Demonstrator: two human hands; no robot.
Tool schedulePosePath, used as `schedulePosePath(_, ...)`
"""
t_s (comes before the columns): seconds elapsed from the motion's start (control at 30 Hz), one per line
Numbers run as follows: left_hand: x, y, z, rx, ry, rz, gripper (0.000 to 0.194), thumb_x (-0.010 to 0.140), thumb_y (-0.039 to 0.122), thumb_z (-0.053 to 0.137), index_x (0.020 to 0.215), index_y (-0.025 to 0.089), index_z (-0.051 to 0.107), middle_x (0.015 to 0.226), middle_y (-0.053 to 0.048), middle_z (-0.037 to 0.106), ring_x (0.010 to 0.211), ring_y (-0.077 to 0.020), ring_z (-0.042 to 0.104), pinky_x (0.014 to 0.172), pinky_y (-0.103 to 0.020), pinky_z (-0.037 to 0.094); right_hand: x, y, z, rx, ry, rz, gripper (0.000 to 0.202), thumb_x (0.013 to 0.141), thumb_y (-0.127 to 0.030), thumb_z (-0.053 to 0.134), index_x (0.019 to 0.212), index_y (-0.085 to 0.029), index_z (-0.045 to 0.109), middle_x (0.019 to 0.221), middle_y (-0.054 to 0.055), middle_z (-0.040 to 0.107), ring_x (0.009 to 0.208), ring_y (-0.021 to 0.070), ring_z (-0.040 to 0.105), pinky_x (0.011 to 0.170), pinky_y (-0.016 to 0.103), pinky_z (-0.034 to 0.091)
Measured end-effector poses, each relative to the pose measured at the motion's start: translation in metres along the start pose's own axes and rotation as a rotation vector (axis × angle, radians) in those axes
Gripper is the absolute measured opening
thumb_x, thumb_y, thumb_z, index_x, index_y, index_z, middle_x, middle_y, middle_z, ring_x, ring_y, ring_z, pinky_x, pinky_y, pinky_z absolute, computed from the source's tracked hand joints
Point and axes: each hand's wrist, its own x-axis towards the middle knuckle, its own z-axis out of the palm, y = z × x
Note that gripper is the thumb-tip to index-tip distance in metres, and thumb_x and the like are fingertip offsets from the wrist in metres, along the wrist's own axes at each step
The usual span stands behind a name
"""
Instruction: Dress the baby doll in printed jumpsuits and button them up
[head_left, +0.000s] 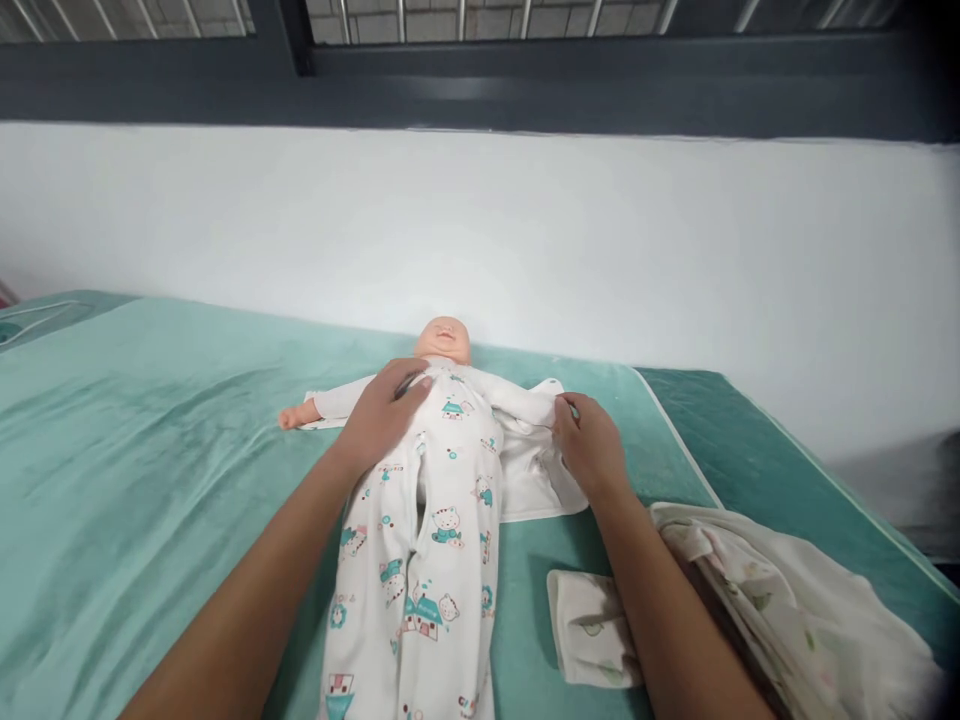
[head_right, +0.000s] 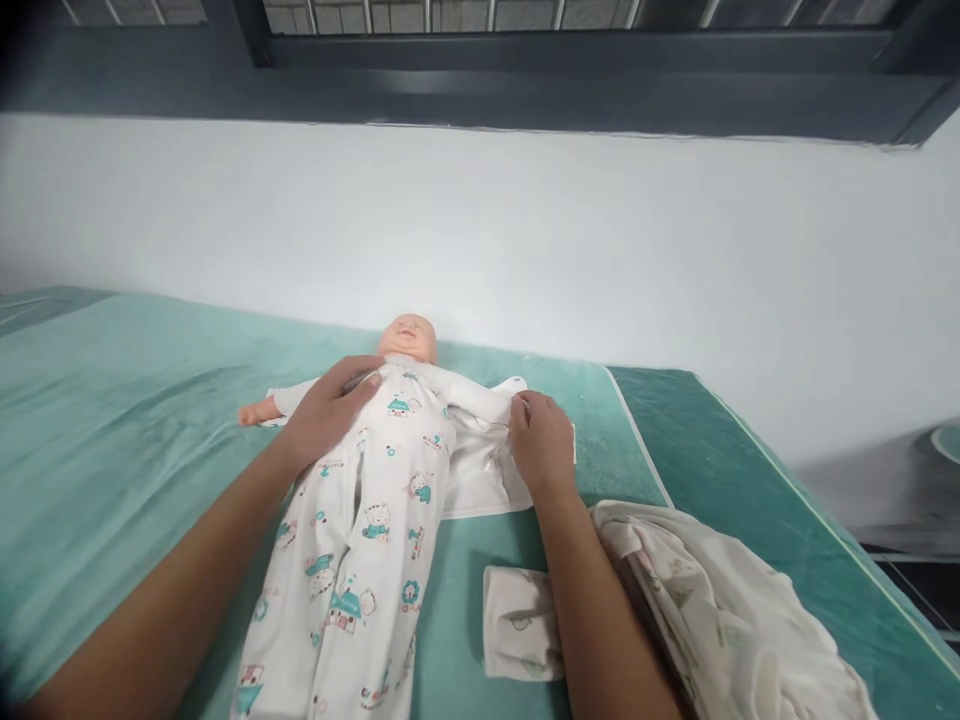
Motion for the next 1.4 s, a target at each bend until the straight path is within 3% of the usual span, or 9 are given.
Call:
schedulePosePath(0.13,-0.013,-0.027,-0.002,-0.216,0.038,-0.111,0.039,0.093,0.046,0.048,0.127,0.029,0.058,0.143,0.0,0.054,0.134,-0.0202,0.047,0.115,-0.033,0.035,-0.014,-0.019,-0.004,-0.009,0.023,-0.138,0.036,0.094,-0.038,0.043,0.115,-0.017,0.064,0.118,0.014,0.067,0.114,0.028,0.056,0.105,0.047,0.034)
schedulePosePath(0.33,-0.011,-0.032,-0.004,-0.294,0.011,-0.083,0.039,0.088,0.045,0.059,0.123,0.028,0.058,0.144,-0.001,0.05,0.136,-0.0198,0.044,0.115,-0.032,0.034,-0.035,-0.056,0.001,0.56,-0.185,-0.127,0.036,0.094,-0.045,0.051,0.124,-0.026,0.061,0.132,0.004,0.061,0.124,0.0206,0.053,0.107,0.036,0.038)
schedulePosePath(0.47,-0.012,-0.033,-0.004,-0.239,0.01,0.038,0.031,0.085,0.04,0.064,0.111,0.025,0.061,0.141,-0.004,0.05,0.134,-0.0215,0.044,0.112,-0.036,0.035,-0.031,-0.089,0.017,0.648,-0.313,-0.128,0.043,0.091,-0.048,0.056,0.13,-0.029,0.055,0.14,0.003,0.053,0.131,0.021,0.047,0.111,0.037,0.035)
schedulePosePath(0.7,-0.018,-0.038,0.001,0.096,0.216,0.408,0.01,0.094,0.029,0.053,0.09,0.02,0.057,0.095,-0.006,0.061,0.096,-0.0225,0.051,0.087,-0.038,0.042,-0.02,-0.127,0.031,0.383,-0.124,-0.366,0.026,0.079,-0.042,0.071,0.094,-0.024,0.061,0.107,0.006,0.052,0.108,0.0248,0.047,0.102,0.044,0.036)
schedulePosePath(0.9,-0.022,-0.04,0.006,0.233,0.264,0.473,0.017,0.097,0.033,0.046,0.09,0.02,0.054,0.089,-0.006,0.061,0.086,-0.0225,0.052,0.079,-0.037,0.04,-0.031,-0.123,0.029,0.423,-0.021,-0.437,0.032,0.082,-0.039,0.068,0.066,-0.022,0.046,0.073,0.0,0.049,0.082,0.0194,0.045,0.078,0.033,0.038)
schedulePosePath(1.03,-0.029,-0.041,0.003,0.248,0.219,0.382,0.018,0.095,0.037,0.051,0.089,0.02,0.057,0.089,-0.005,0.066,0.087,-0.0224,0.055,0.082,-0.037,0.039,-0.038,-0.113,0.026,0.516,-0.013,-0.316,0.048,0.088,-0.043,0.058,0.055,-0.022,0.03,0.057,-0.004,0.033,0.064,0.0142,0.036,0.065,0.03,0.033)
schedulePosePath(1.2,-0.045,-0.049,-0.008,0.219,0.18,0.136,0.029,0.088,0.049,0.059,0.081,0.021,0.061,0.08,-0.003,0.067,0.082,-0.0219,0.055,0.076,-0.033,0.038,-0.04,-0.086,0.014,0.515,-0.33,-0.122,0.052,0.09,-0.057,0.049,0.059,-0.022,0.025,0.059,-0.005,0.024,0.058,0.0112,0.026,0.056,0.029,0.023)
schedulePosePath(1.3,-0.058,-0.055,-0.017,0.194,0.118,-0.02,0.038,0.085,0.057,0.058,0.073,0.02,0.059,0.067,0.0,0.06,0.072,-0.0194,0.053,0.067,-0.03,0.034,-0.044,-0.07,0.003,0.398,-0.514,-0.118,0.052,0.086,-0.061,0.051,0.058,-0.022,0.03,0.059,-0.005,0.027,0.059,0.0113,0.028,0.056,0.028,0.021)
schedulePosePath(1.4,-0.073,-0.058,-0.026,0.077,0.016,-0.107,0.037,0.082,0.057,0.06,0.079,0.02,0.059,0.068,0.003,0.058,0.069,-0.0171,0.052,0.065,-0.029,0.034,-0.053,-0.061,-0.011,0.32,-0.623,-0.155,0.044,0.082,-0.058,0.057,0.062,-0.021,0.044,0.062,-0.005,0.04,0.063,0.0125,0.037,0.059,0.026,0.027)
